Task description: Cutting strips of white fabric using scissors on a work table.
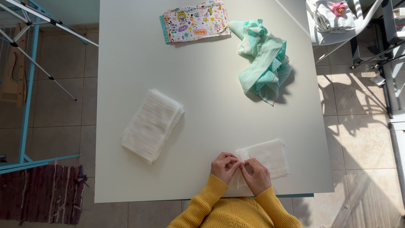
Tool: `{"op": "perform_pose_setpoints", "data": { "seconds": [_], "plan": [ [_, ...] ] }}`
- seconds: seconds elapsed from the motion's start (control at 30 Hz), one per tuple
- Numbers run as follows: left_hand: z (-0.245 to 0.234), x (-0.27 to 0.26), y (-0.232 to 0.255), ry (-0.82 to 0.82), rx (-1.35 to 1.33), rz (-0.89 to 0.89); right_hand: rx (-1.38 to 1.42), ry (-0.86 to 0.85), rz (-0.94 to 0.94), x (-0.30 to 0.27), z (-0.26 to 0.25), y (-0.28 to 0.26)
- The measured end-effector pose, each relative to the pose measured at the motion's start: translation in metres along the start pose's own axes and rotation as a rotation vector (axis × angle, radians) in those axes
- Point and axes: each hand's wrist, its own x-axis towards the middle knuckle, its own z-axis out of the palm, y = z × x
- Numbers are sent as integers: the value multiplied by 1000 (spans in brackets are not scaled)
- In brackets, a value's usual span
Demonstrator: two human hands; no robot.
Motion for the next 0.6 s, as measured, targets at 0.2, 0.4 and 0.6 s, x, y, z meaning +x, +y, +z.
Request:
{"op": "perform_pose_setpoints", "data": {
  "seconds": [0.2,0.4,0.6],
  "plan": [
    [0,-2,-12,34,-66,-116,196,-30,62,3,-4,17],
    [7,-4,-13,-2,-44,-50,323,-67,128,6,-2,38],
    [6,-4,3,-78,-76,-57,416,-105,157,7,4,53]
  ]
}}
